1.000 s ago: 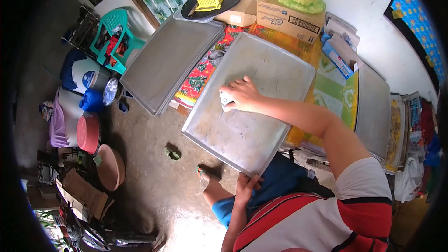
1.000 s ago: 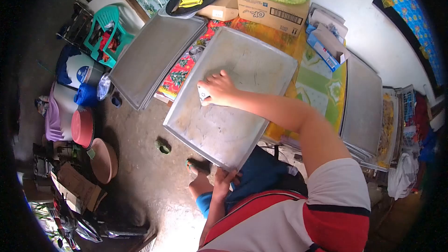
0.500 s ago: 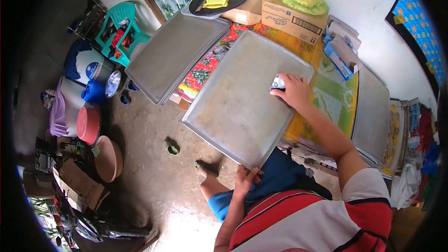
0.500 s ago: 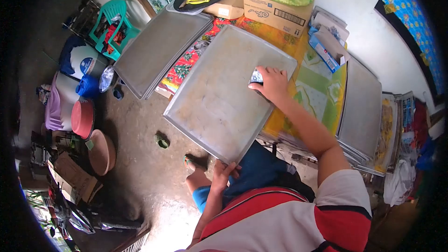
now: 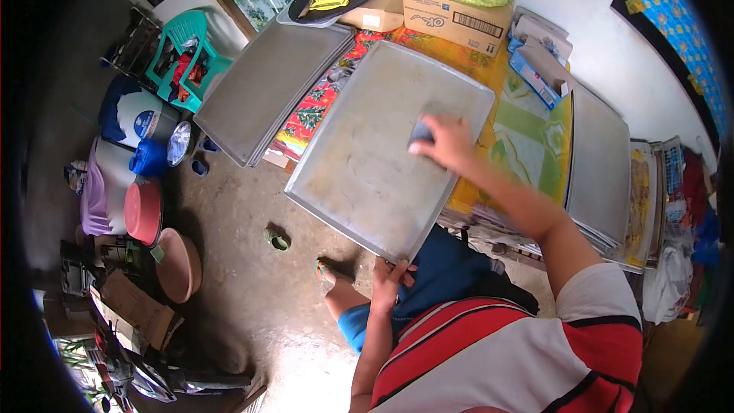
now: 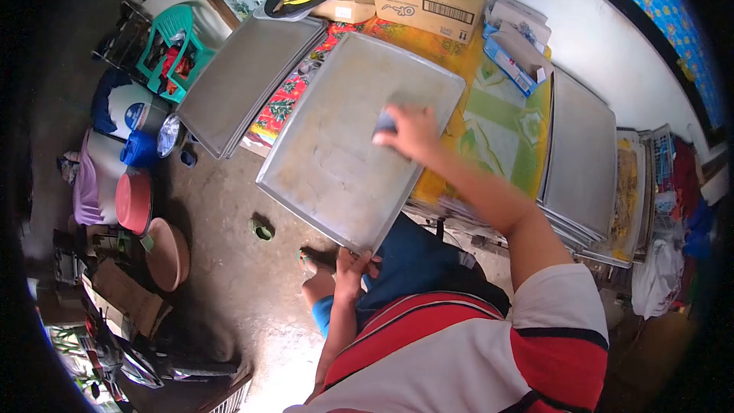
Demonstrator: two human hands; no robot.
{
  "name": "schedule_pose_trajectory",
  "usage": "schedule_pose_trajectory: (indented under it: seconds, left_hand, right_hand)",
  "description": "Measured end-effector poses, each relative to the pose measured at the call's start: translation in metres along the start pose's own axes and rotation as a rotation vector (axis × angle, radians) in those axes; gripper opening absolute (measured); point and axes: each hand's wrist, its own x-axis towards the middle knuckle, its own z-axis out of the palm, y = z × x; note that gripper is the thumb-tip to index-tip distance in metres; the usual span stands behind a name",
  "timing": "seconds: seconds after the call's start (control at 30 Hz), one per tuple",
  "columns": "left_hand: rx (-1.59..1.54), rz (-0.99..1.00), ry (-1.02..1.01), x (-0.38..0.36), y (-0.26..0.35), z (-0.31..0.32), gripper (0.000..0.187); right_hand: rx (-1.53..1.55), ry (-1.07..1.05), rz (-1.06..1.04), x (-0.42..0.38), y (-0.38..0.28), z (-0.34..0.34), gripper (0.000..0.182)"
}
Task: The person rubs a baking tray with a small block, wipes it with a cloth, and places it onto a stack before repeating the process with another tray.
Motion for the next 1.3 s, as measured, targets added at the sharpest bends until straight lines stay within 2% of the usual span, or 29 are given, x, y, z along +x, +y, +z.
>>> schedule_pose_trajectory:
  seconds: [0.07,0.13,0.23,0.33,0.43,0.47,0.57,0.67,0.87,0.97,1.0,1.1,1.13,1.2,1.3]
  left_hand:
    - [-0.011,0.005,-0.014,0.000,0.002,0.000,0.032]
    - [-0.011,0.016,-0.029,0.000,0.003,-0.001,0.032]
    - [-0.020,-0.003,-0.024,0.002,0.001,-0.003,0.033]
    - [0.047,0.007,-0.039,0.002,0.003,-0.002,0.031]
    - [0.059,0.023,-0.010,0.000,0.004,0.001,0.032]
    - [0.040,0.016,-0.005,-0.003,0.004,0.003,0.032]
    - [0.005,0.022,-0.005,-0.003,0.007,0.007,0.032]
    - [0.003,0.047,-0.011,-0.003,0.008,0.007,0.033]
    - [0.001,0.059,0.001,-0.001,0.000,0.005,0.032]
    - [0.007,0.033,-0.002,-0.004,0.003,0.006,0.031]
    - [0.006,0.040,-0.005,-0.004,0.003,0.006,0.031]
    - [-0.008,0.046,-0.003,-0.005,0.004,0.008,0.030]
    - [-0.015,0.046,0.001,-0.004,0.004,0.009,0.030]
    - [0.006,0.061,0.007,-0.003,0.004,0.010,0.029]
    - [0.016,0.064,0.010,-0.005,0.000,0.007,0.028]
  right_hand:
    - [-0.085,0.125,0.157,0.039,0.053,-0.018,0.066]
    - [-0.126,0.352,0.383,0.063,0.107,-0.028,0.066]
    - [-0.191,0.364,0.501,0.065,0.123,-0.034,0.068]
    - [-0.165,0.193,0.259,0.038,0.078,-0.005,0.072]
    - [-0.091,0.093,0.010,0.003,0.036,-0.009,0.073]
    - [-0.123,0.293,-0.012,0.010,0.062,0.007,0.072]
    - [-0.158,0.283,0.351,0.050,0.114,-0.029,0.070]
    - [-0.182,0.273,0.398,0.052,0.124,-0.022,0.070]
    - [-0.072,0.164,0.045,-0.013,0.035,0.006,0.067]
    - [-0.048,0.210,0.306,0.014,0.062,-0.015,0.066]
    - [-0.126,0.302,0.350,0.025,0.073,-0.022,0.064]
    - [-0.111,0.182,0.455,0.017,0.065,-0.016,0.064]
    - [-0.092,0.134,0.423,0.002,0.036,-0.013,0.065]
    - [-0.049,0.163,0.136,-0.042,-0.009,0.011,0.067]
    - [0.022,0.015,-0.016,-0.071,-0.045,0.011,0.070]
